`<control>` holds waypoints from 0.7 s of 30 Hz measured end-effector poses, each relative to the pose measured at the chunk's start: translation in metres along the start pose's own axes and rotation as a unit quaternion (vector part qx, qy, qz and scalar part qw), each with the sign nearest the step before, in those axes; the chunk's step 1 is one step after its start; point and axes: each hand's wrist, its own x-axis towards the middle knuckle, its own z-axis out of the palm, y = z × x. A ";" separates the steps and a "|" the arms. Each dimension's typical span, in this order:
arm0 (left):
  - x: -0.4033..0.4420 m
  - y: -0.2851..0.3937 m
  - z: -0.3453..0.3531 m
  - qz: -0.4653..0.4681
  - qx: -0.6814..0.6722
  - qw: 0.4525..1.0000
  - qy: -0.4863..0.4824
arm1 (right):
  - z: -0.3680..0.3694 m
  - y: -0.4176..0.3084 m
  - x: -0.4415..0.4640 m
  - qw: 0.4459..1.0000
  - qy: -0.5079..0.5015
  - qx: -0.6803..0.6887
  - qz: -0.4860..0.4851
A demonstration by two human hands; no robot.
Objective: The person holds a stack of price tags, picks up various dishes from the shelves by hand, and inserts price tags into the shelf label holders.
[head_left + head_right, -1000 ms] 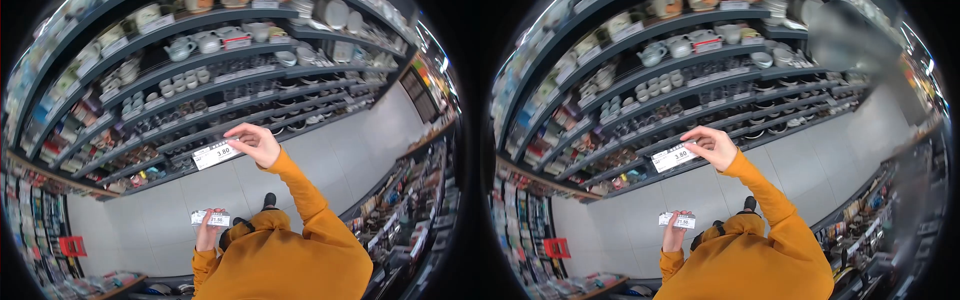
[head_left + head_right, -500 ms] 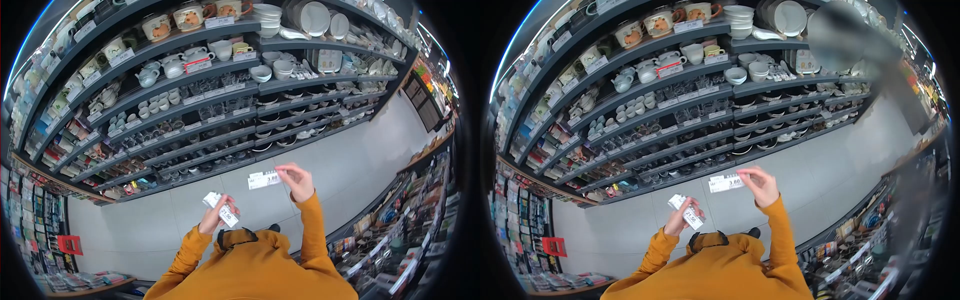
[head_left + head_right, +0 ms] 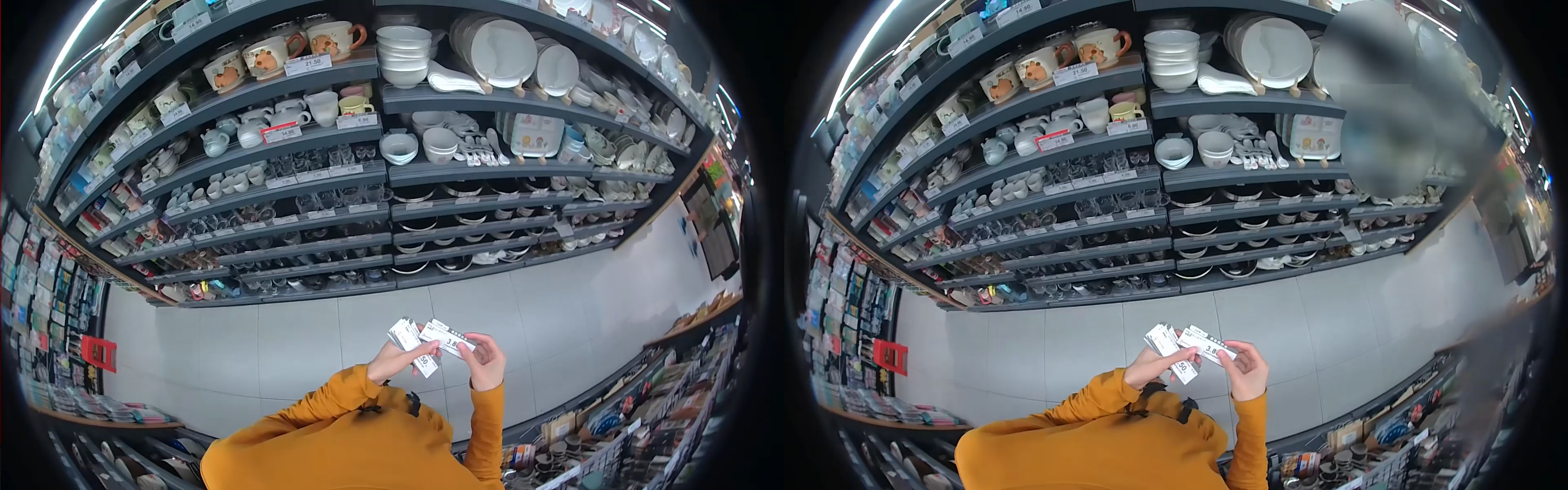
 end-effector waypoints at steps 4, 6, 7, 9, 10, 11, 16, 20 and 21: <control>0.034 0.001 0.001 0.024 -0.017 0.999 0.030 | -0.001 -0.007 0.043 1.000 -0.022 0.006 0.006; 0.052 0.003 -0.003 0.039 -0.017 0.998 0.043 | -0.001 -0.008 0.070 0.999 -0.052 -0.001 0.010; 0.060 0.004 -0.004 0.046 -0.023 0.997 0.054 | -0.001 -0.009 0.083 0.998 -0.067 -0.005 0.012; 0.077 0.011 -0.008 0.060 -0.035 0.995 0.076 | 0.001 -0.009 0.112 0.994 -0.105 -0.019 0.002; 0.087 0.015 -0.012 0.069 -0.030 0.994 0.084 | 0.002 -0.008 0.128 0.992 -0.123 -0.025 -0.005; 0.093 0.017 -0.013 0.075 -0.028 0.993 0.092 | 0.000 -0.008 0.139 0.990 -0.136 -0.041 -0.007; 0.131 0.036 -0.015 0.080 -0.042 0.986 0.143 | -0.004 -0.032 0.202 0.972 -0.167 -0.140 -0.090; 0.141 0.044 -0.003 0.080 -0.049 0.981 0.171 | -0.015 -0.081 0.290 0.949 -0.191 -0.195 -0.157; 0.144 0.042 0.001 0.085 -0.063 0.978 0.180 | -0.014 -0.097 0.316 0.936 -0.190 -0.221 -0.195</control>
